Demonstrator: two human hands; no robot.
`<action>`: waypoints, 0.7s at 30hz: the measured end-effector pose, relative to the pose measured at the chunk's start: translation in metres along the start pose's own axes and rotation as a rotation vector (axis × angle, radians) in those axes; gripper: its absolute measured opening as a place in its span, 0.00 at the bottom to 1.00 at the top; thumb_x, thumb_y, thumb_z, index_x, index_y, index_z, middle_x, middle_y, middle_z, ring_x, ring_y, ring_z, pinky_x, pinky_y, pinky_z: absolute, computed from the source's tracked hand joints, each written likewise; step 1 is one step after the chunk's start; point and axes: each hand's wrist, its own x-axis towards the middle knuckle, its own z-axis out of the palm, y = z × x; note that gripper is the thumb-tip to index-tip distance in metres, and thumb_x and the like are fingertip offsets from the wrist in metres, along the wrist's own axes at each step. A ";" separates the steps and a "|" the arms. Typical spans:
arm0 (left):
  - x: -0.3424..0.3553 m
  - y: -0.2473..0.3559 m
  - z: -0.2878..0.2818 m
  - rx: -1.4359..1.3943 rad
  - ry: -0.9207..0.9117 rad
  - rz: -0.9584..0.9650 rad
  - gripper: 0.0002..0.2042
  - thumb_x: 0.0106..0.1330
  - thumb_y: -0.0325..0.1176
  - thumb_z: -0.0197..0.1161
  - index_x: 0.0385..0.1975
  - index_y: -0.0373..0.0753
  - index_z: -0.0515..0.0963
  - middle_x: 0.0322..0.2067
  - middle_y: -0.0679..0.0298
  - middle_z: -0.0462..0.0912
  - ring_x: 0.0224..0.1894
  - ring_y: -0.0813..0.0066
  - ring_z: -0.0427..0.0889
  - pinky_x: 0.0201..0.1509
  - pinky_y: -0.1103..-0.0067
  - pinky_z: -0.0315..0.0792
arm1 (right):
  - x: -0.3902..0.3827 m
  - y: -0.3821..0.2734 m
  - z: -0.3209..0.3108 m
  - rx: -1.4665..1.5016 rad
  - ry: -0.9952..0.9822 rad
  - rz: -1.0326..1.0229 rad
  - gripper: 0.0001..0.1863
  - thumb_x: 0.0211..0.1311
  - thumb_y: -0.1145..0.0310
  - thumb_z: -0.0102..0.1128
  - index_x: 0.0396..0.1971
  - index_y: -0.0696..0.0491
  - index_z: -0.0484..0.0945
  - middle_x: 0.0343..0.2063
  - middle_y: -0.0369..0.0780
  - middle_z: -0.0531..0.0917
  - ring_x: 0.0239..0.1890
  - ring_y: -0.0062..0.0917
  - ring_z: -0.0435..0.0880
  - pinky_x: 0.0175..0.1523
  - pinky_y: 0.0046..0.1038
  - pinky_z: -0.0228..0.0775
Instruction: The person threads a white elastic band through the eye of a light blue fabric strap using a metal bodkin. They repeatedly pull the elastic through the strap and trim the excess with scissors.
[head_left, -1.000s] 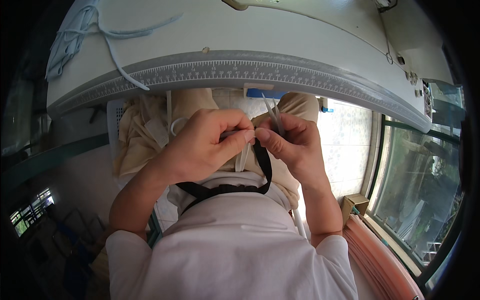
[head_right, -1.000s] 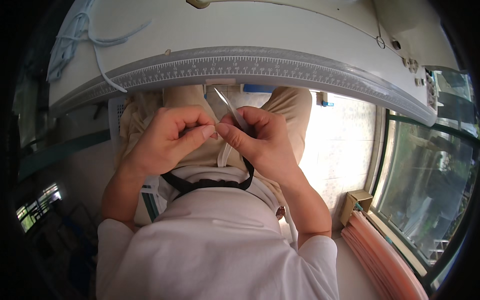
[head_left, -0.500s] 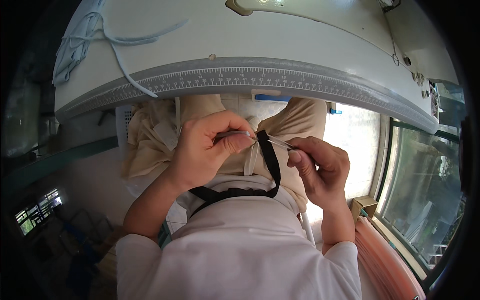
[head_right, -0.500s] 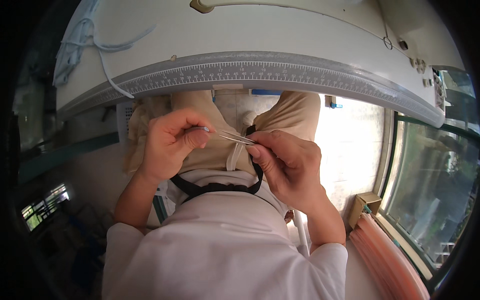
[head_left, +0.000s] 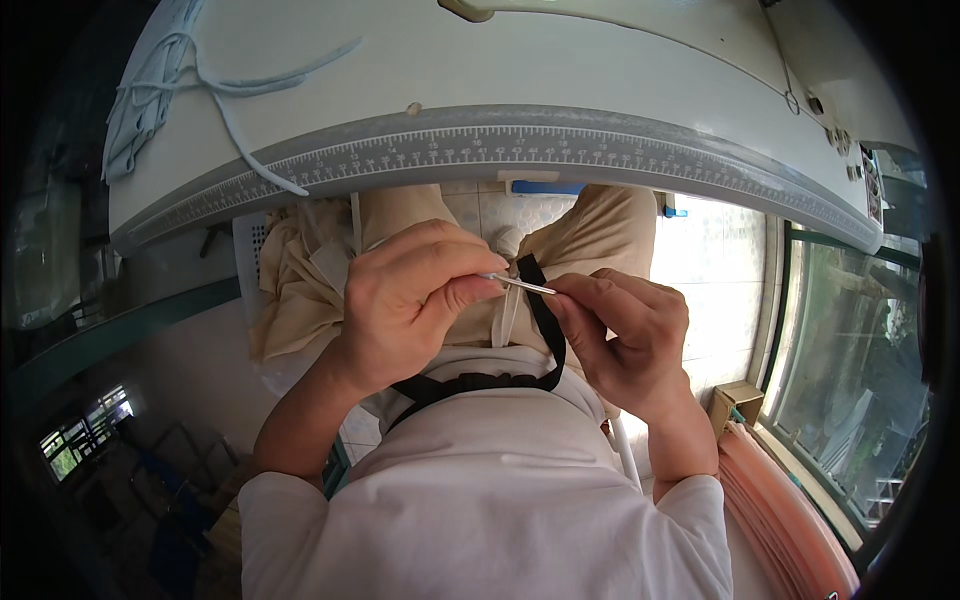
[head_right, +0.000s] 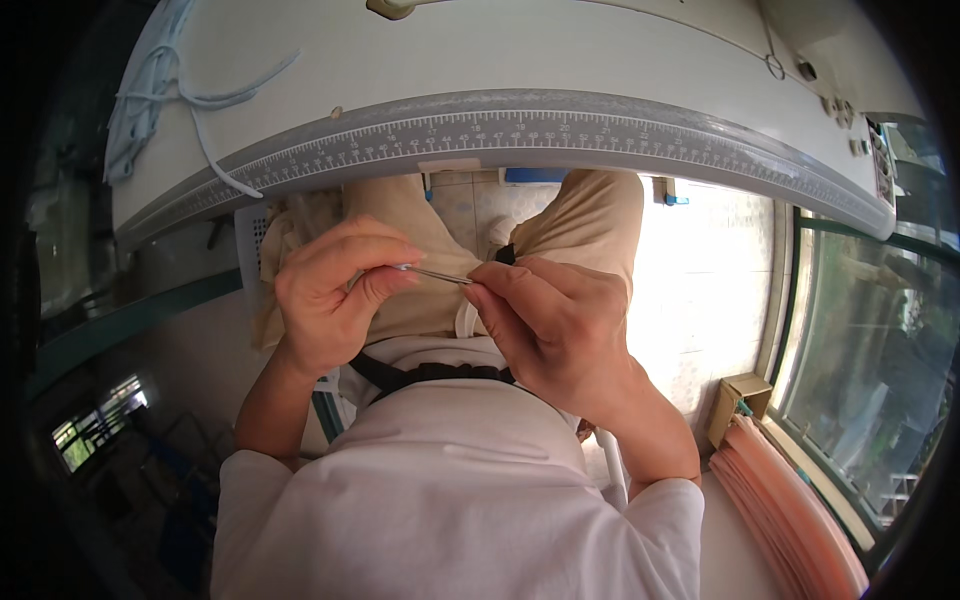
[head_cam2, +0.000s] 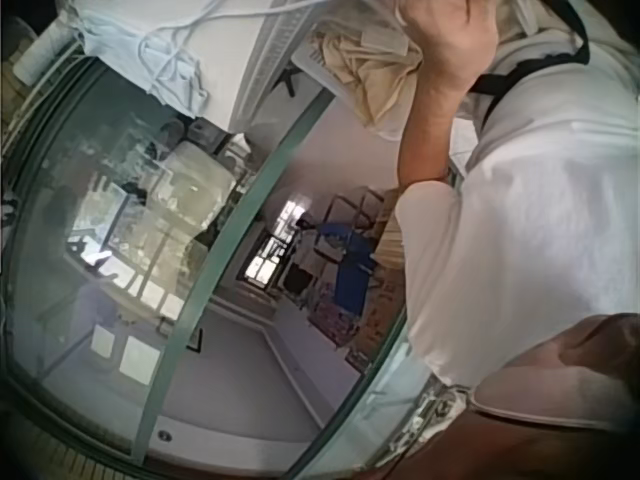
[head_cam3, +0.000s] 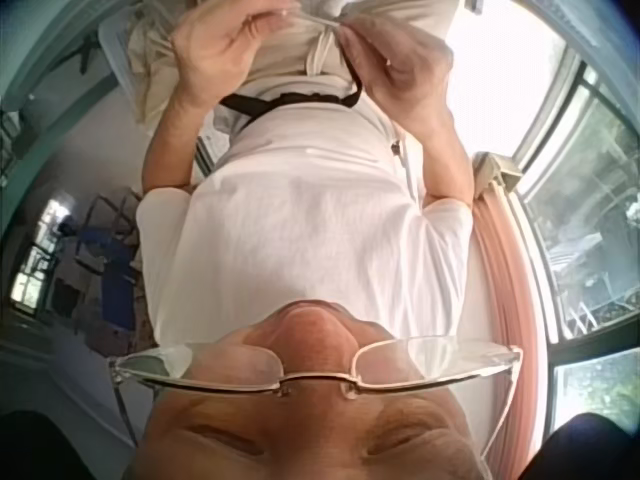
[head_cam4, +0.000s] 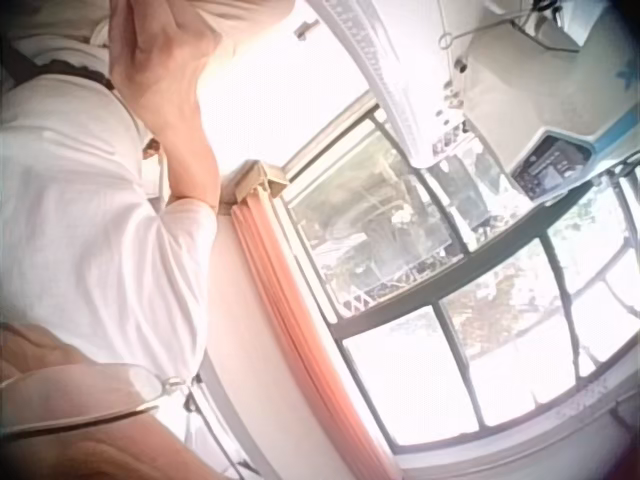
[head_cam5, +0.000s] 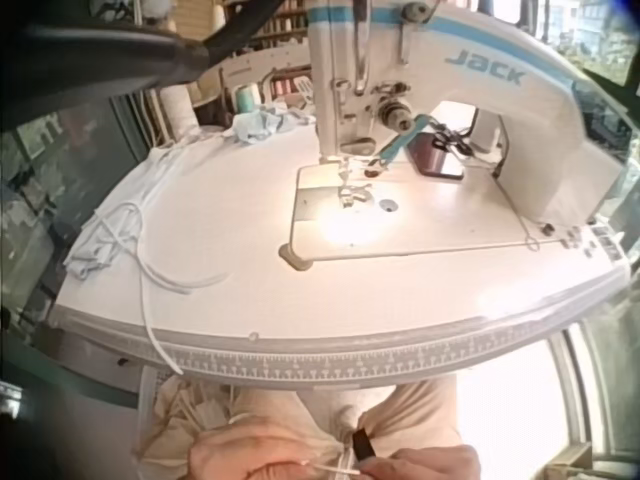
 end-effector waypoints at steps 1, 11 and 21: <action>0.000 0.000 0.000 0.004 -0.001 0.000 0.08 0.56 0.19 0.70 0.35 0.32 0.82 0.30 0.58 0.83 0.30 0.72 0.80 0.33 0.80 0.73 | 0.000 0.000 0.000 0.000 -0.001 0.002 0.06 0.53 0.77 0.71 0.30 0.56 0.83 0.15 0.36 0.77 0.14 0.25 0.75 0.19 0.27 0.63; 0.000 -0.005 0.005 0.126 -0.039 0.048 0.08 0.53 0.18 0.70 0.32 0.32 0.81 0.28 0.58 0.82 0.28 0.65 0.79 0.32 0.75 0.72 | 0.003 -0.001 -0.003 -0.189 -0.083 -0.047 0.06 0.54 0.73 0.71 0.29 0.55 0.82 0.15 0.34 0.73 0.15 0.25 0.75 0.18 0.29 0.62; -0.004 -0.007 0.014 0.073 -0.068 0.010 0.08 0.51 0.18 0.70 0.29 0.32 0.79 0.25 0.58 0.80 0.28 0.59 0.79 0.33 0.70 0.73 | 0.008 0.002 -0.003 -0.300 -0.185 -0.139 0.07 0.54 0.70 0.70 0.24 0.52 0.79 0.14 0.32 0.69 0.14 0.24 0.73 0.16 0.30 0.59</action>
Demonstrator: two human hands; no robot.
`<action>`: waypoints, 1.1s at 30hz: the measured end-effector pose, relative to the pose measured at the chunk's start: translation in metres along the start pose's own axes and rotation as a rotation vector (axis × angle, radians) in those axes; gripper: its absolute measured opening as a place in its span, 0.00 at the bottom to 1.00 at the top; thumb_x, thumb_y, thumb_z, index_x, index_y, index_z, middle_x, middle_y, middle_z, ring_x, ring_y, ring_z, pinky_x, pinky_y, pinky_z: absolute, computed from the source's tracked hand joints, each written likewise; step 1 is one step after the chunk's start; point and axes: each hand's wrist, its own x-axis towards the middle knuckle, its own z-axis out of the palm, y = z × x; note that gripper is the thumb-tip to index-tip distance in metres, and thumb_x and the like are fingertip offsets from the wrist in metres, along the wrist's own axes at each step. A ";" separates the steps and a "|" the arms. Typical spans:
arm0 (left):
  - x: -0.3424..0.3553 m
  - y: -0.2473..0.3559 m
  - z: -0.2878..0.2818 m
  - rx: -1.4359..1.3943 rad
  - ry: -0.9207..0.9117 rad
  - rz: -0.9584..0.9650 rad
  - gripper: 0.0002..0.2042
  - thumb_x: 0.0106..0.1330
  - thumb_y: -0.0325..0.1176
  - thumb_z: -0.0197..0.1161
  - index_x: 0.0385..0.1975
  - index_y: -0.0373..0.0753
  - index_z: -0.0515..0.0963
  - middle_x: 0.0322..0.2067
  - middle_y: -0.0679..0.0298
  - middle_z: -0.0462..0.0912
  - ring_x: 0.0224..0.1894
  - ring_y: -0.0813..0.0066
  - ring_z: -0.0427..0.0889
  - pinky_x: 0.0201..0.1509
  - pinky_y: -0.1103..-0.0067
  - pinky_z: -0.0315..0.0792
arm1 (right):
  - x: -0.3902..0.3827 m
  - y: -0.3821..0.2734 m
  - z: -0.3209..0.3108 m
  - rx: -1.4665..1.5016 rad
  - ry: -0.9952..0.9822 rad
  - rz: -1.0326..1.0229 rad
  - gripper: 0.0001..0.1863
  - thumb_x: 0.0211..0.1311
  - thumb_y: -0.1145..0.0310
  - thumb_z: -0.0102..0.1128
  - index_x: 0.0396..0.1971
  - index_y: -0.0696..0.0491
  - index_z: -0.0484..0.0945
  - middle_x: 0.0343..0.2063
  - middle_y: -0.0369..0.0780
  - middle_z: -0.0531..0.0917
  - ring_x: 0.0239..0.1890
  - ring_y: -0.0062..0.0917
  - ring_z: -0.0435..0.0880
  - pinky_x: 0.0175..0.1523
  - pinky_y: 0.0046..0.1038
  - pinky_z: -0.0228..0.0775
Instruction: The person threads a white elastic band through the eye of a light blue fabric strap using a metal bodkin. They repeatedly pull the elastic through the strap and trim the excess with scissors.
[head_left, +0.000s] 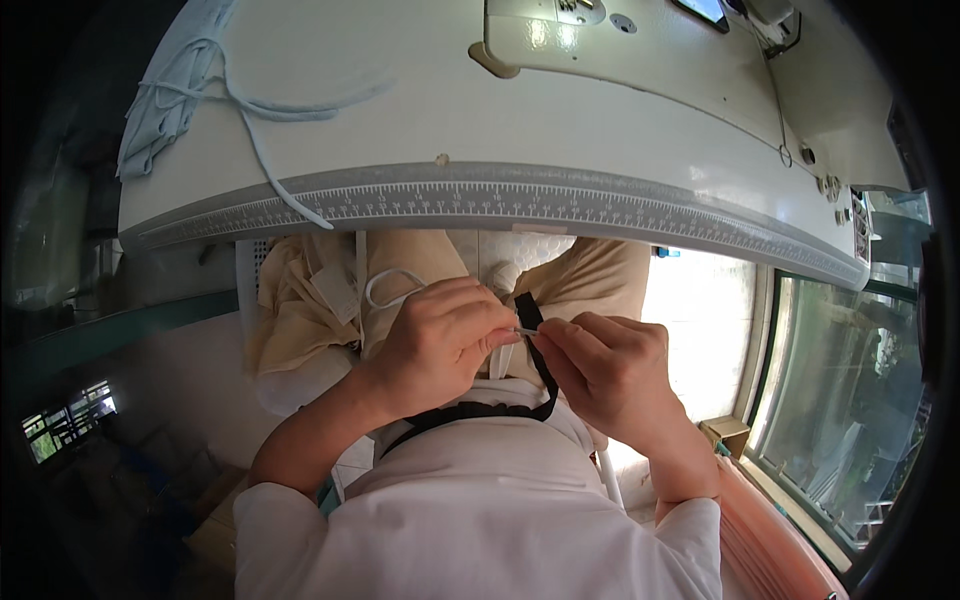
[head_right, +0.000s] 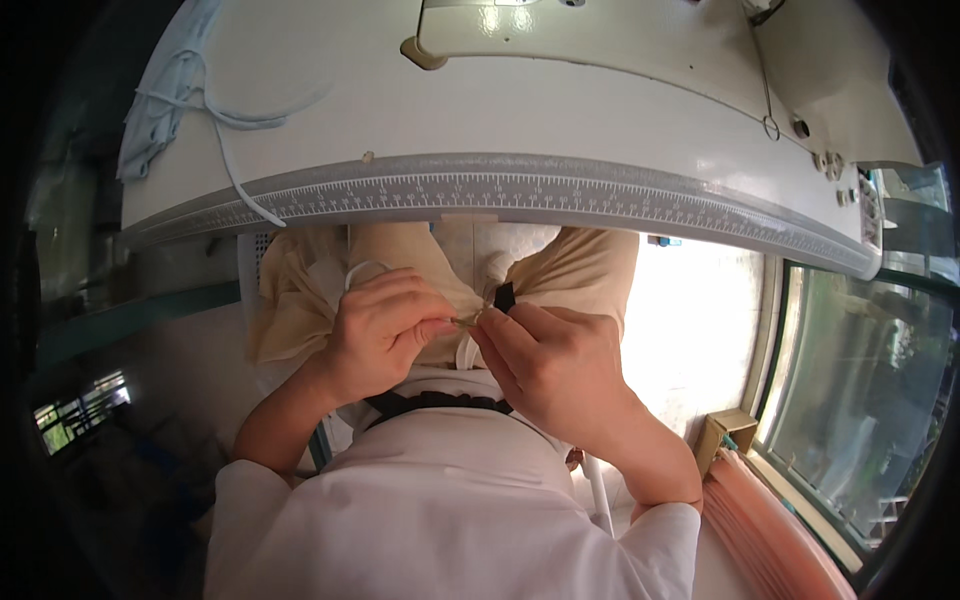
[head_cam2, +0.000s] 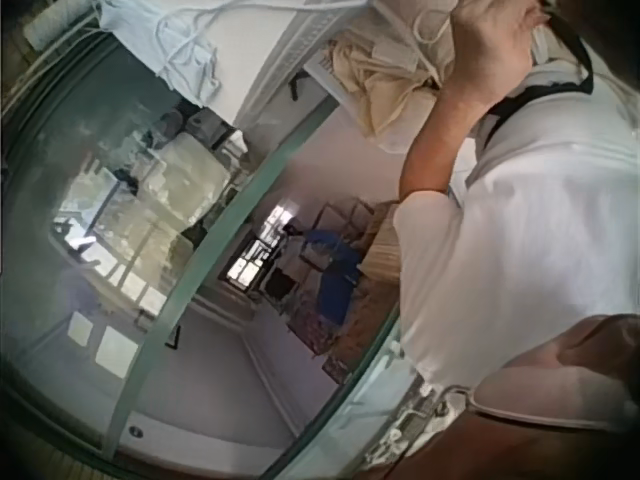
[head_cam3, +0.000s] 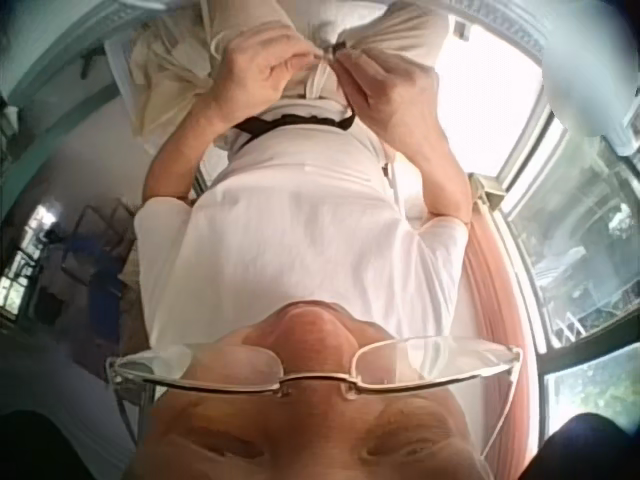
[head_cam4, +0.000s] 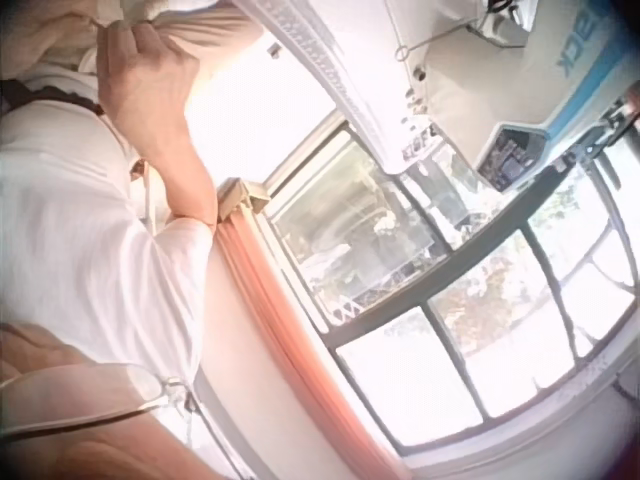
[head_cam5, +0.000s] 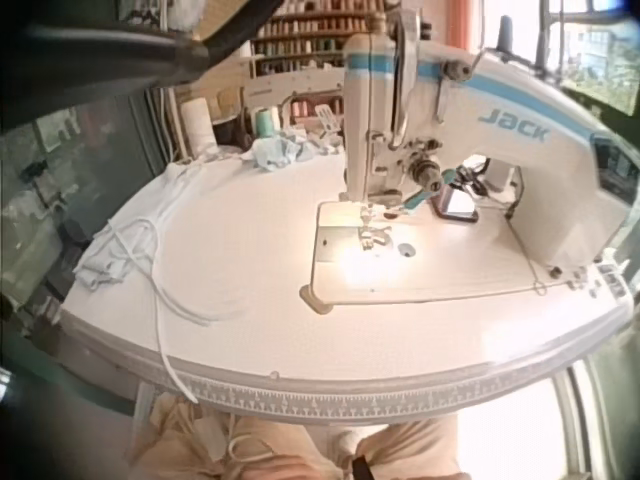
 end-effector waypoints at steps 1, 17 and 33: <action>-0.001 0.000 -0.001 -0.006 -0.008 0.000 0.07 0.52 0.19 0.70 0.29 0.31 0.79 0.25 0.58 0.80 0.28 0.59 0.79 0.33 0.70 0.73 | 0.000 -0.001 -0.004 -0.002 0.002 0.009 0.07 0.54 0.70 0.70 0.24 0.52 0.78 0.14 0.32 0.69 0.13 0.24 0.73 0.16 0.30 0.59; -0.025 0.013 -0.077 -0.159 0.181 -0.411 0.06 0.63 0.23 0.68 0.25 0.32 0.79 0.20 0.69 0.76 0.24 0.85 0.72 0.27 0.83 0.65 | 0.007 0.026 -0.069 0.070 0.197 0.221 0.04 0.61 0.76 0.66 0.35 0.58 0.81 0.19 0.39 0.79 0.16 0.23 0.74 0.22 0.24 0.65; 0.214 0.071 -0.252 0.761 0.539 0.344 0.01 0.60 0.19 0.66 0.30 0.31 0.83 0.24 0.60 0.84 0.29 0.72 0.83 0.32 0.76 0.73 | 0.115 0.103 -0.075 -0.329 0.473 0.084 0.05 0.60 0.72 0.66 0.36 0.53 0.84 0.32 0.38 0.83 0.32 0.36 0.83 0.37 0.32 0.74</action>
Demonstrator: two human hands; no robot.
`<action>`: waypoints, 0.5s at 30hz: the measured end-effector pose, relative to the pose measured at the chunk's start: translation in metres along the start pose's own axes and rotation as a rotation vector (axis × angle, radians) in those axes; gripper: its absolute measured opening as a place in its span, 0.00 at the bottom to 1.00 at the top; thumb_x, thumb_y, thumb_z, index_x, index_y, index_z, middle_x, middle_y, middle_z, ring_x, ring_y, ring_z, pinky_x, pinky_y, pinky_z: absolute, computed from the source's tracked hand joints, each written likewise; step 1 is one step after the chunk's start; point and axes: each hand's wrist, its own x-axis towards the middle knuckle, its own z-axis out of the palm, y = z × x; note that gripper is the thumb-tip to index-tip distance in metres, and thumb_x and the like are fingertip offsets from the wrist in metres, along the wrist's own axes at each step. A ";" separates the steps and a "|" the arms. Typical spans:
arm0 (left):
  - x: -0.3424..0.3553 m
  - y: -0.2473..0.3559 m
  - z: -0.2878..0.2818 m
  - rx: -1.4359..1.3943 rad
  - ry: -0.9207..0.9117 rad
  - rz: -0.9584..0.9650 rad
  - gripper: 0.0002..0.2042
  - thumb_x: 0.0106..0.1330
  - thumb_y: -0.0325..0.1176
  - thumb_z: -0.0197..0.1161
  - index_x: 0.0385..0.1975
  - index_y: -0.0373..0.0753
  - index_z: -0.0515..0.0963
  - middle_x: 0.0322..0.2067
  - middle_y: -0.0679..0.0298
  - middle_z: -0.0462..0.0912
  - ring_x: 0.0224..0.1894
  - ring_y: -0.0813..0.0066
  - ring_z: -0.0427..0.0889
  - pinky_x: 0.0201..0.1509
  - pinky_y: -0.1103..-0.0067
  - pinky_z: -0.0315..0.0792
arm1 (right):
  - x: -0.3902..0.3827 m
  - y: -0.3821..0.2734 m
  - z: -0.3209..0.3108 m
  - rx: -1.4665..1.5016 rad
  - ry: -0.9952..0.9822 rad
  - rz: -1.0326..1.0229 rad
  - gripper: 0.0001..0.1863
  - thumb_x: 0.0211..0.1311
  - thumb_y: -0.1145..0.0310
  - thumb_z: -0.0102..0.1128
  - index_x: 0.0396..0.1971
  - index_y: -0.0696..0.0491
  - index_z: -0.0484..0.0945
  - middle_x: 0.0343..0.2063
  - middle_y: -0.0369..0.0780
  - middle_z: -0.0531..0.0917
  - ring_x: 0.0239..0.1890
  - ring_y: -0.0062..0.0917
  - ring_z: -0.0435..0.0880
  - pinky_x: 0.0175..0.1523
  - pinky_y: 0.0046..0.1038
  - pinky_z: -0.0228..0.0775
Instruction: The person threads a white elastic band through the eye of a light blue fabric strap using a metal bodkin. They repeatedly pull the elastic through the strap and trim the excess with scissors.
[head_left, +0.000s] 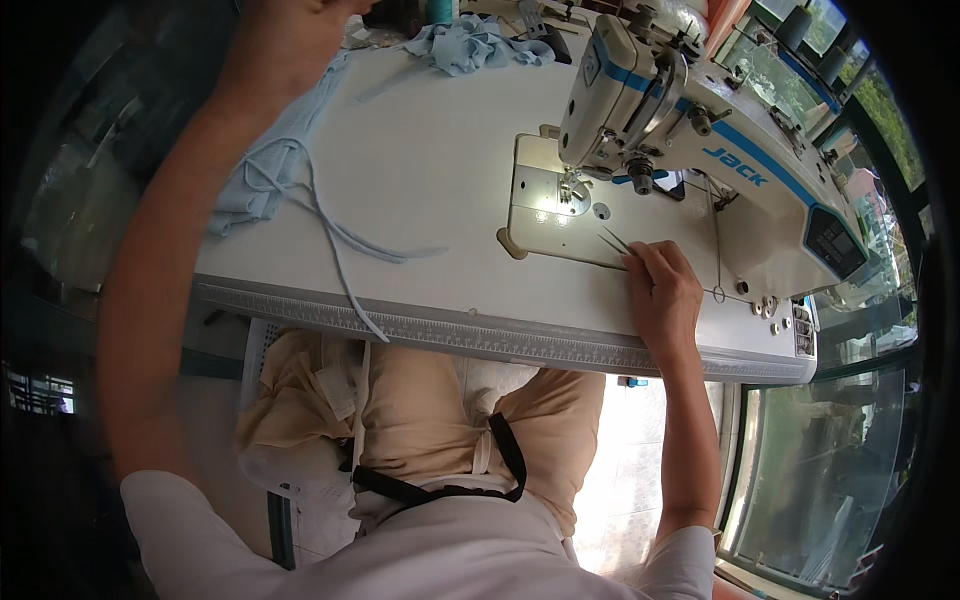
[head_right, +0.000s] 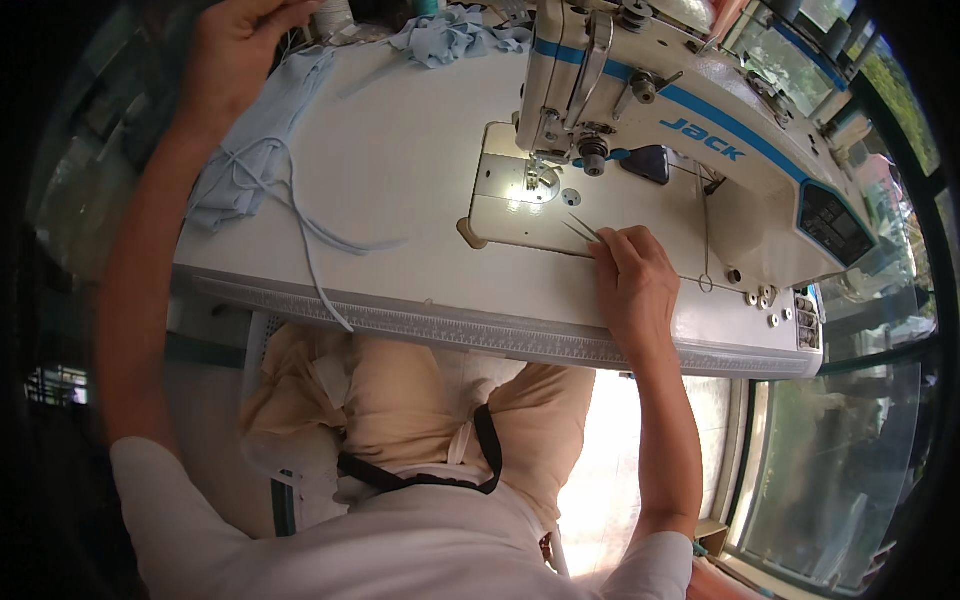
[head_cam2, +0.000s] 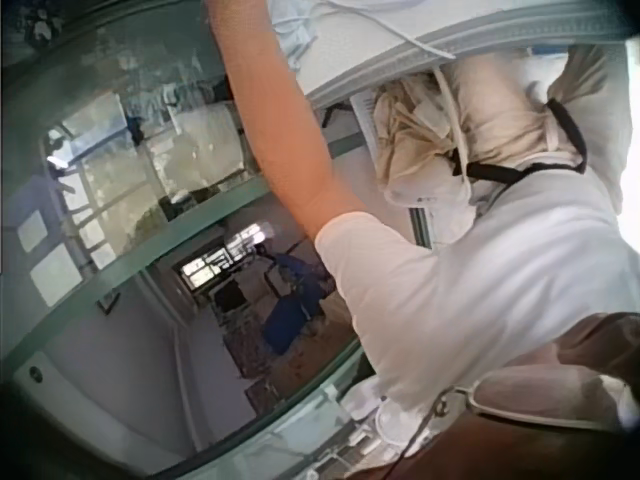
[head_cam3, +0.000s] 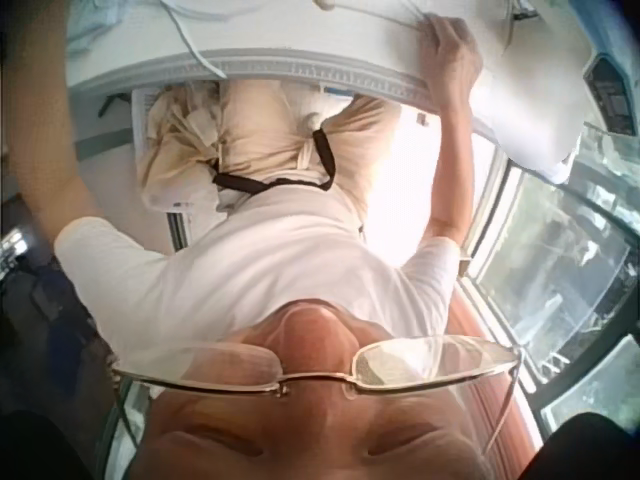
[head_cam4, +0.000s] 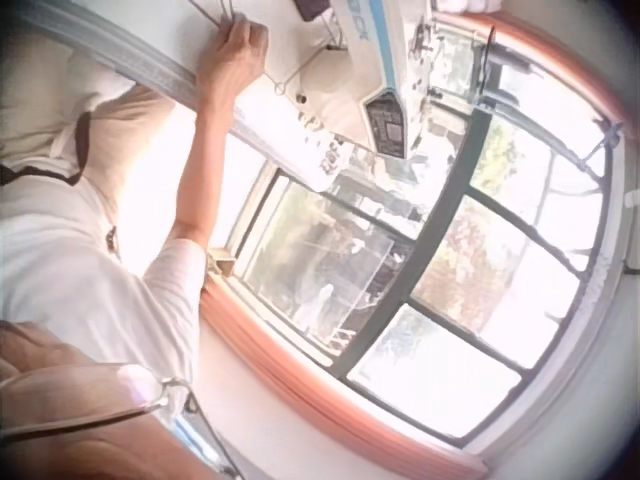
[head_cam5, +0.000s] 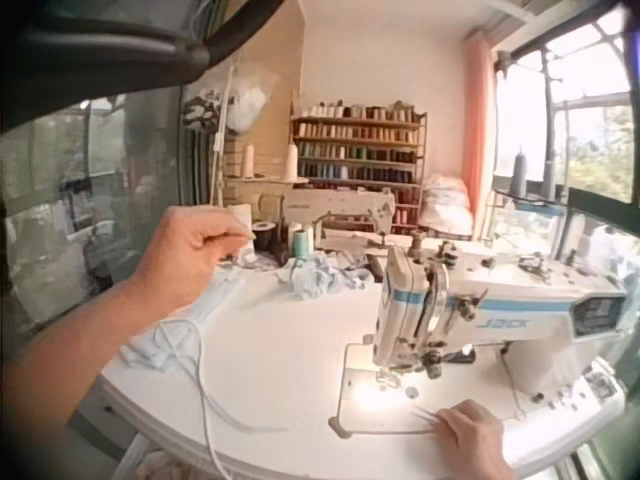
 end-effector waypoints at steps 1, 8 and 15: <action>-0.005 -0.004 0.036 -0.052 -0.068 0.152 0.04 0.65 0.24 0.64 0.33 0.28 0.81 0.27 0.58 0.85 0.30 0.69 0.84 0.34 0.76 0.76 | -0.002 0.001 0.000 -0.045 -0.002 -0.029 0.05 0.60 0.72 0.66 0.36 0.53 0.84 0.31 0.38 0.82 0.32 0.36 0.83 0.37 0.32 0.74; -0.074 -0.022 0.189 -0.363 -0.479 -0.108 0.04 0.63 0.26 0.66 0.34 0.37 0.86 0.31 0.63 0.82 0.36 0.68 0.80 0.42 0.73 0.74 | 0.003 -0.011 0.006 -0.037 -0.041 -0.006 0.06 0.60 0.75 0.66 0.37 0.55 0.83 0.31 0.39 0.81 0.31 0.34 0.81 0.37 0.32 0.73; -0.093 -0.020 0.122 -0.348 -0.438 -0.172 0.04 0.63 0.24 0.67 0.35 0.33 0.83 0.35 0.64 0.83 0.39 0.67 0.79 0.43 0.75 0.74 | 0.002 -0.011 0.004 -0.036 -0.062 0.021 0.05 0.62 0.76 0.64 0.37 0.57 0.83 0.32 0.39 0.82 0.31 0.31 0.82 0.36 0.30 0.73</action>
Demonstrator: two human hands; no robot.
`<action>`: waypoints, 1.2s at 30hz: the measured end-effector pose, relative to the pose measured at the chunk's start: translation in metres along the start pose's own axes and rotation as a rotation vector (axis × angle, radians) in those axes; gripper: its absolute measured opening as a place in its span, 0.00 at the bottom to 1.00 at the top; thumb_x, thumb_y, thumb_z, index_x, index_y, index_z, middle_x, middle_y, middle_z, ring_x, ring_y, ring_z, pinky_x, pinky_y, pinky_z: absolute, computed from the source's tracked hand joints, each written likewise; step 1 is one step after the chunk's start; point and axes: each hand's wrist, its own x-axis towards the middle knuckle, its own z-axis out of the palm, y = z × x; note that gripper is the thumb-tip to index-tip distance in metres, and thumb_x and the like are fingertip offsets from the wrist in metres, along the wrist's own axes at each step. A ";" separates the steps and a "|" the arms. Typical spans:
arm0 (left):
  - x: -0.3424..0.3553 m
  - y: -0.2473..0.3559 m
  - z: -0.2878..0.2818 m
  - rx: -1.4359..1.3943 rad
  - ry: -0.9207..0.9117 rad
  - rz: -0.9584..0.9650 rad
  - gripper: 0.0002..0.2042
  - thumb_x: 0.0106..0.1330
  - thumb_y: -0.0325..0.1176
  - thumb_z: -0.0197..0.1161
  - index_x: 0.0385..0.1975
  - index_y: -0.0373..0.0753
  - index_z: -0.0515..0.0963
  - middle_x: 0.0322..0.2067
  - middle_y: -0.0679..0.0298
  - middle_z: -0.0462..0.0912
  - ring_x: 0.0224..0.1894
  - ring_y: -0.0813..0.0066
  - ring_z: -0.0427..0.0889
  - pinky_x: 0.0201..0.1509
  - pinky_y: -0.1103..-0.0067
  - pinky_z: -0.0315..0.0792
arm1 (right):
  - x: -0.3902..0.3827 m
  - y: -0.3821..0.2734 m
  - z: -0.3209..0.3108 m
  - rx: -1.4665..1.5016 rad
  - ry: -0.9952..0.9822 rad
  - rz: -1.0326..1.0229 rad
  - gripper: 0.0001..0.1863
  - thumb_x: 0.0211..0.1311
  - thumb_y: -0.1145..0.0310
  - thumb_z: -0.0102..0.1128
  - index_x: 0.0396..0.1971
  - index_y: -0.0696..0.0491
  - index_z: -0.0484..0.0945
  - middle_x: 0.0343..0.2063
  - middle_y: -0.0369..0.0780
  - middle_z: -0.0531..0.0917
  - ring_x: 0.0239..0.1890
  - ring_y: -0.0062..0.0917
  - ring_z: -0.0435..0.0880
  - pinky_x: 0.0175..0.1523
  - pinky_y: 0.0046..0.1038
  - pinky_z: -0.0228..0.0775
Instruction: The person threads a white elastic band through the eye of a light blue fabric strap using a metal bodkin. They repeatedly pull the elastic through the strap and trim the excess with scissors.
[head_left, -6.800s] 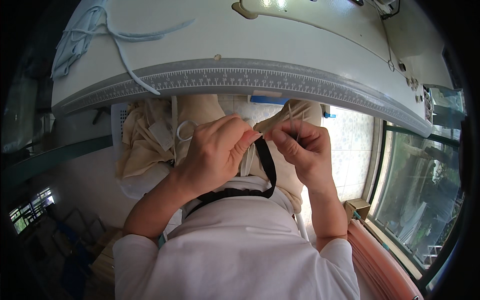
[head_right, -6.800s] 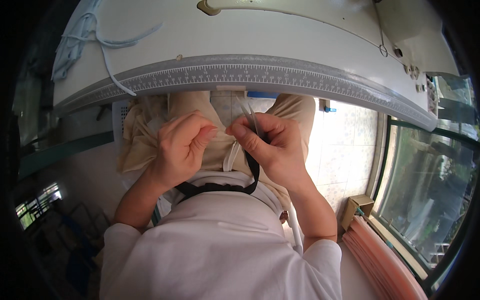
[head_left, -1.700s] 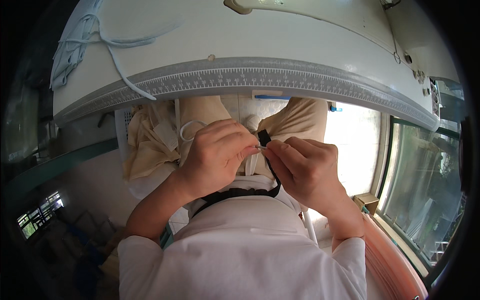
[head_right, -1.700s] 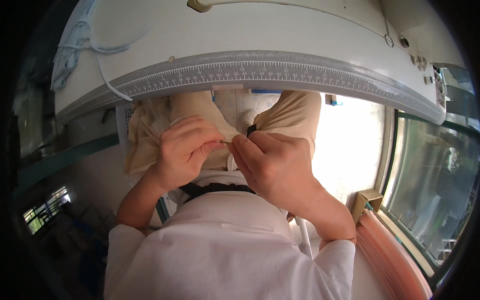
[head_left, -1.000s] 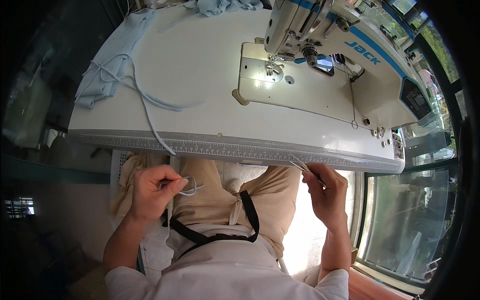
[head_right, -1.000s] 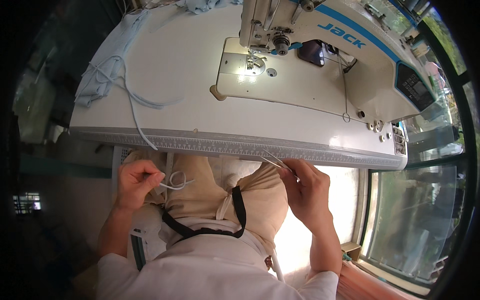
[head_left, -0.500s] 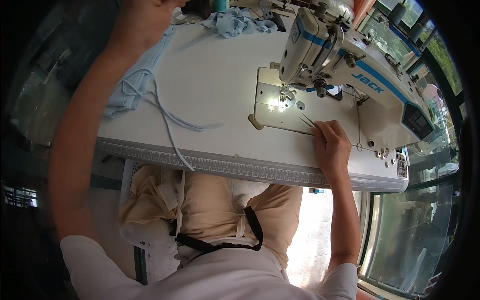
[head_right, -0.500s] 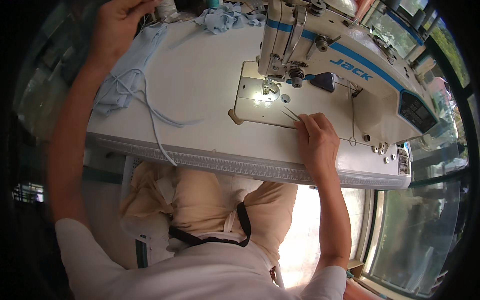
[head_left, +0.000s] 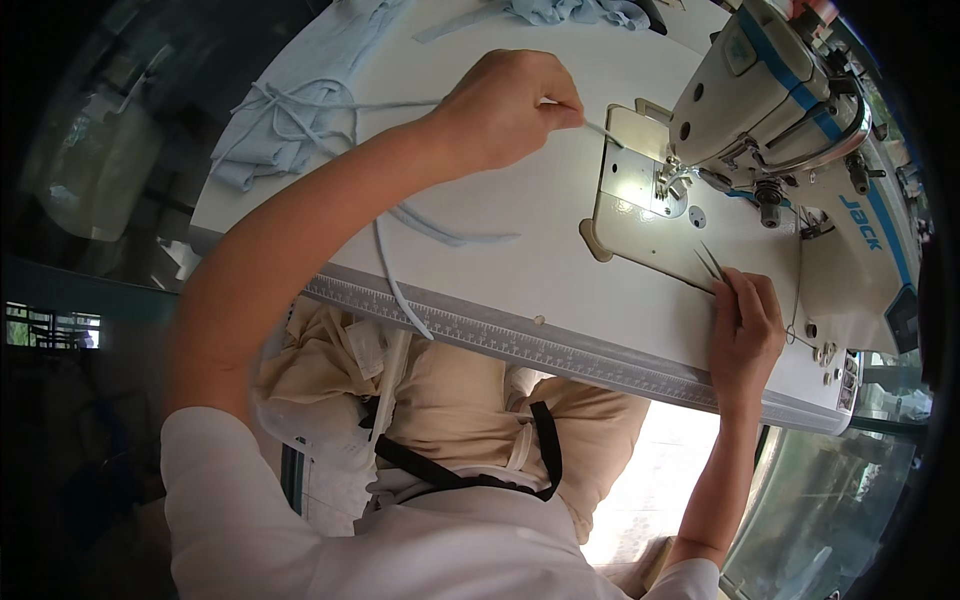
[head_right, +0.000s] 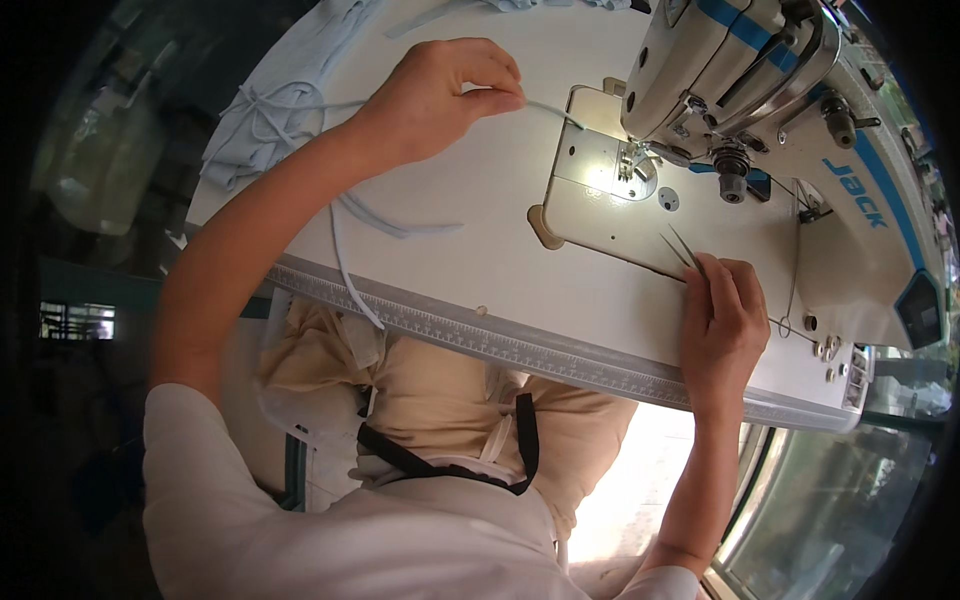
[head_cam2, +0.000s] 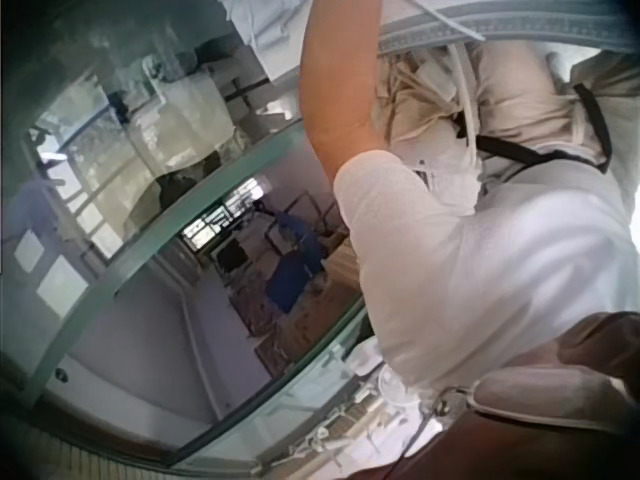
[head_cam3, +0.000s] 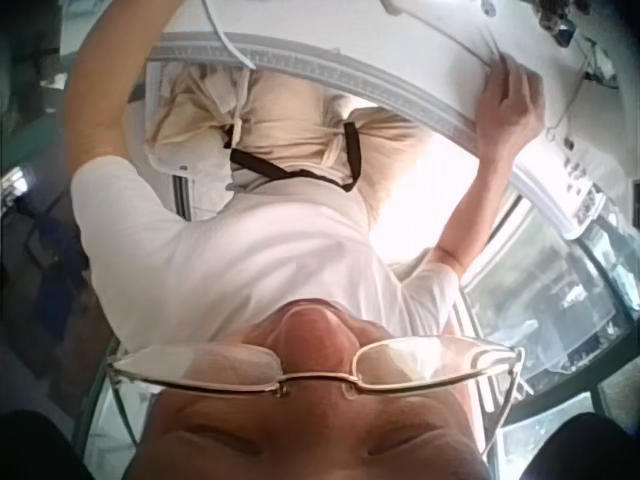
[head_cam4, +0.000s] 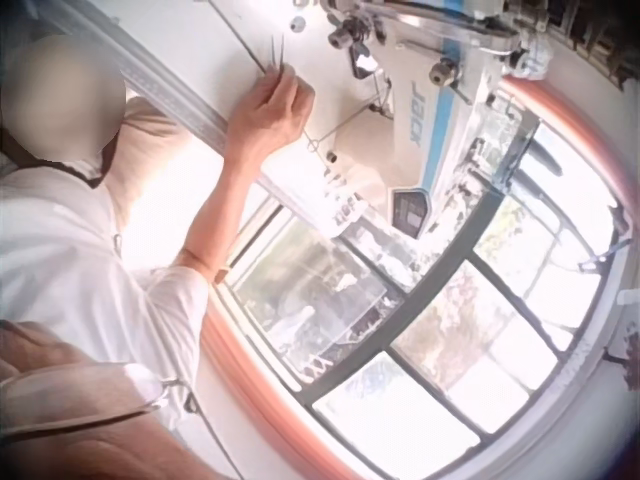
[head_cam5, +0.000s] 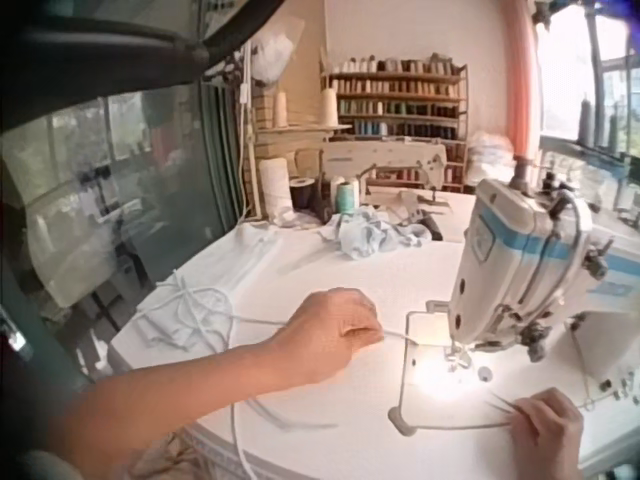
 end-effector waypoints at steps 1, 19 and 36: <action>-0.019 0.006 -0.017 -0.024 -0.045 -0.098 0.03 0.63 0.24 0.66 0.35 0.31 0.82 0.35 0.63 0.83 0.38 0.66 0.80 0.43 0.75 0.74 | 0.000 0.000 0.000 -0.013 0.005 -0.013 0.05 0.62 0.76 0.64 0.38 0.57 0.83 0.32 0.39 0.82 0.31 0.31 0.82 0.36 0.30 0.73; -0.145 0.048 -0.059 -0.005 0.065 -0.192 0.10 0.53 0.15 0.68 0.26 0.32 0.72 0.26 0.62 0.79 0.33 0.69 0.78 0.38 0.75 0.73 | -0.011 -0.098 0.024 0.564 -0.257 -0.143 0.10 0.55 0.73 0.71 0.36 0.56 0.80 0.24 0.38 0.80 0.21 0.31 0.81 0.26 0.29 0.73; -0.069 0.056 -0.178 -0.286 0.522 -0.102 0.11 0.75 0.36 0.57 0.46 0.34 0.78 0.35 0.61 0.84 0.33 0.78 0.83 0.34 0.83 0.78 | 0.111 -0.146 0.110 0.391 -0.075 -0.053 0.11 0.63 0.63 0.62 0.39 0.54 0.82 0.22 0.47 0.84 0.27 0.44 0.85 0.36 0.40 0.76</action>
